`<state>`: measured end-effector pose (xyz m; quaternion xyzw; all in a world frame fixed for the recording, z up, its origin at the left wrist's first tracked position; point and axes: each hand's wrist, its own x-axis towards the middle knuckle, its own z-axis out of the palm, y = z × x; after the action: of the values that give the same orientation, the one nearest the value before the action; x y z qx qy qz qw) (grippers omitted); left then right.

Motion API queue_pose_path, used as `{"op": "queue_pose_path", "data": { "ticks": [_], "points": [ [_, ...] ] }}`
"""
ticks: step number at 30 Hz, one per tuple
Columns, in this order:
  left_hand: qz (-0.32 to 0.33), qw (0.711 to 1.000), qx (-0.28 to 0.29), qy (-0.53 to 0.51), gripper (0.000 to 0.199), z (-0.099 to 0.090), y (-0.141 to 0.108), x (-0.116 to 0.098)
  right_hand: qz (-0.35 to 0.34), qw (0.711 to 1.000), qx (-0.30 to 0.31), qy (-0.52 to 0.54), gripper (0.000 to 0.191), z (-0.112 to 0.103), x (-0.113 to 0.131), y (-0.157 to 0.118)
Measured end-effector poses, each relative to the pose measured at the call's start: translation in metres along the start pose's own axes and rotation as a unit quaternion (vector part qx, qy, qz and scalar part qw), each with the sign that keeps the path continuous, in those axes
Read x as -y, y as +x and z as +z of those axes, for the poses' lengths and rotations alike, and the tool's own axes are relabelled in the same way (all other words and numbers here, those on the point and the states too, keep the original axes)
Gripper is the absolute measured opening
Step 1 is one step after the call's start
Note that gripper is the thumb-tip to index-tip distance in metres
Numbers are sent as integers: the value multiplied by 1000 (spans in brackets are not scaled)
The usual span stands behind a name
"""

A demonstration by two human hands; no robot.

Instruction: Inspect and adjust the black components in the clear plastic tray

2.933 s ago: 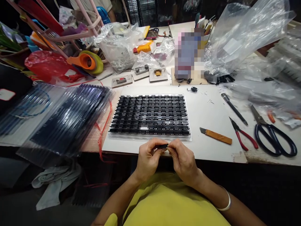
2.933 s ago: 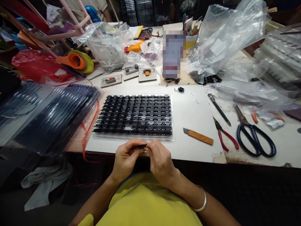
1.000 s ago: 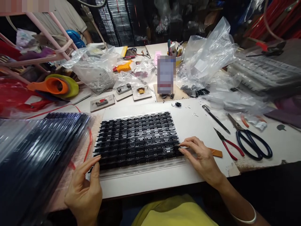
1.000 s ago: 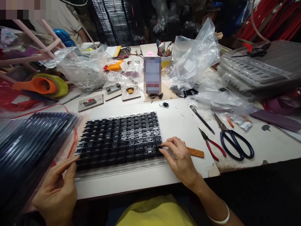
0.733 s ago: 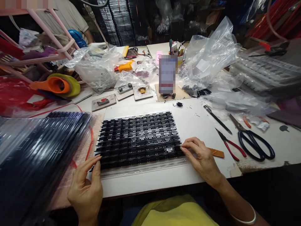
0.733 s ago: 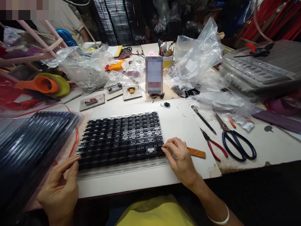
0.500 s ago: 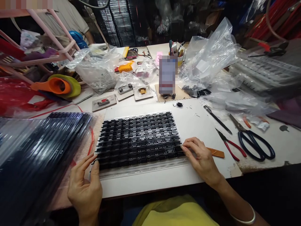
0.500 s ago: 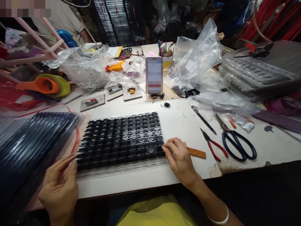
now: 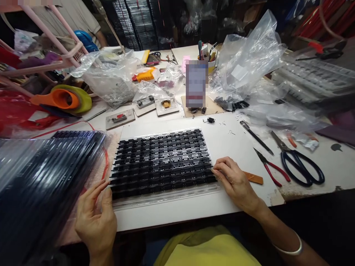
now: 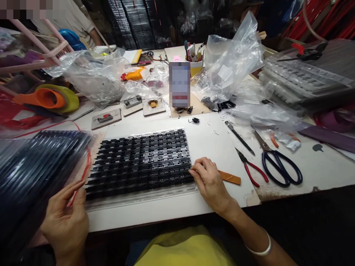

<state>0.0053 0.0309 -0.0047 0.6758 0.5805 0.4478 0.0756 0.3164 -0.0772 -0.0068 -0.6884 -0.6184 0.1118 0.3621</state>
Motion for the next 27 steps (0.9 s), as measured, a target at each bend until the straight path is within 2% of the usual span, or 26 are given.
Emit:
{"op": "queue_pose_path", "data": {
  "ticks": [4, 8, 10, 14, 18, 21, 27],
  "points": [
    [-47, 999, -1, -7, 30, 0, -1, 8, 13, 999, -40, 1, 13, -2, 1, -4],
    [-154, 982, 36, -101, 39, 3, 0, 19, 6, 998, -52, -27, 13, -1, -2, -8],
    [-183, 972, 41, -138, 38, 4, 1, 21, 2, 998, -57, -25, 15, -2, -6, -8],
    [-210, 962, 42, -169, 38, 4, 4, 19, 19, 996, -78, -22, 19, -6, -10, -8],
    [-222, 964, 49, -138, 41, 4, 5, 20, 18, 998, -57, 11, 25, -3, -3, -8],
    [-226, 964, 42, -132, 39, 4, 3, 22, 27, 997, -72, 31, 25, 1, 1, -10],
    [-260, 956, 34, -131, 35, -4, -3, 25, 108, 989, -94, 49, 19, -2, -8, -27]
  ]
}}
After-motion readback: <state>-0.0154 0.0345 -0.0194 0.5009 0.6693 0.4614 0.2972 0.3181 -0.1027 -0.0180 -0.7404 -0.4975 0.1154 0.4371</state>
